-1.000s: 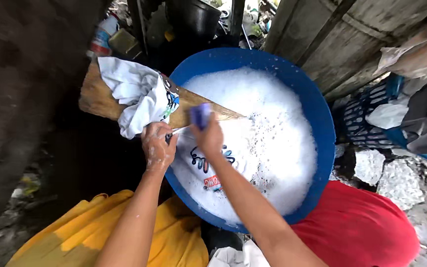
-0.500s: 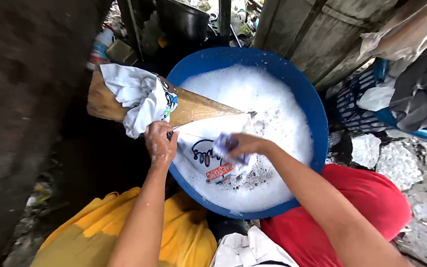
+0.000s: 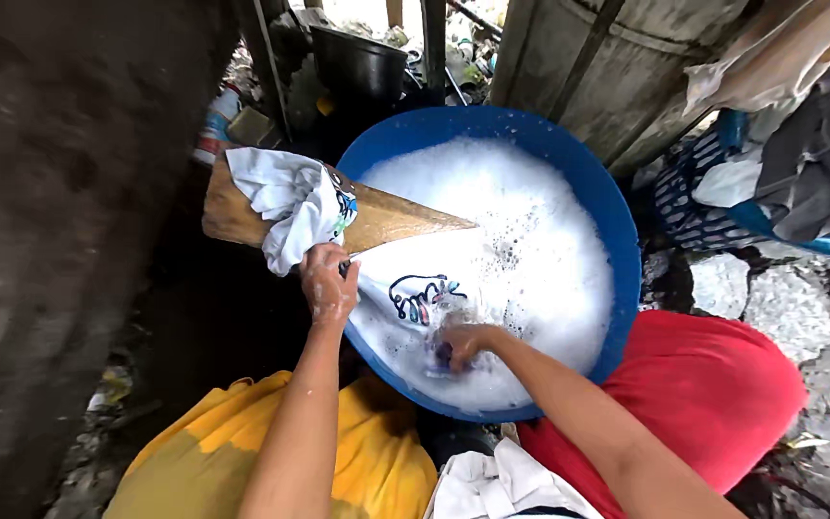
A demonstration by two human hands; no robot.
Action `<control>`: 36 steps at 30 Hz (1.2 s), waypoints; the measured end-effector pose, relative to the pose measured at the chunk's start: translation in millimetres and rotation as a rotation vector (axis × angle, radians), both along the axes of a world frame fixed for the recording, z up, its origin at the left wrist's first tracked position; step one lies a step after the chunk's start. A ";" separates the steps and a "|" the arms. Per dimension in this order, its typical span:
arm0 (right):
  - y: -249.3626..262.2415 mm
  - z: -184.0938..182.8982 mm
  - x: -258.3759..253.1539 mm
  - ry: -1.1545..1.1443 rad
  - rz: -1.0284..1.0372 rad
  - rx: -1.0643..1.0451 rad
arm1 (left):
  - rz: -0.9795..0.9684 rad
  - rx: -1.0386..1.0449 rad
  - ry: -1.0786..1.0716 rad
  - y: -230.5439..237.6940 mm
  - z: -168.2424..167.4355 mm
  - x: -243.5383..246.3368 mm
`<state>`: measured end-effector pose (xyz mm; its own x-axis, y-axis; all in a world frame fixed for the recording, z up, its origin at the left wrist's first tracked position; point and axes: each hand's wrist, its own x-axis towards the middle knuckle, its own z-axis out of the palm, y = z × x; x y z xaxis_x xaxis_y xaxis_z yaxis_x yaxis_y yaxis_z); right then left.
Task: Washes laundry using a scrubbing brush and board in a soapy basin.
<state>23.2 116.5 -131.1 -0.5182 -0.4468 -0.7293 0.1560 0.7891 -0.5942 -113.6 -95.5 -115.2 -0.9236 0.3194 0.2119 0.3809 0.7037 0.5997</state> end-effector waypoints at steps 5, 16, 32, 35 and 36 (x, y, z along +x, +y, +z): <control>-1.8 51.9 -50.2 0.229 -0.595 -0.489 | 0.014 -0.013 -0.006 1.3 -1.6 -0.7; 38.1 -1.2 -88.5 0.645 -1.151 0.272 | -0.023 0.082 0.000 -3.7 -7.9 1.7; 46.4 -1.3 -96.4 0.639 -1.281 0.327 | -0.008 0.049 0.022 -0.5 -5.2 -1.9; -56.5 31.6 -111.6 0.696 -1.045 0.139 | -0.003 0.013 -0.004 -0.7 -1.5 -1.4; -81.1 41.5 -111.3 0.687 -0.945 0.068 | -0.003 0.001 -0.016 -1.4 -0.2 -0.7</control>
<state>-88.0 35.3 -89.6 -0.9181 0.3560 -0.1743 0.3600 0.5647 -0.7427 -114.3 -96.9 -115.4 -0.9261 0.3215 0.1974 0.3730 0.7021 0.6065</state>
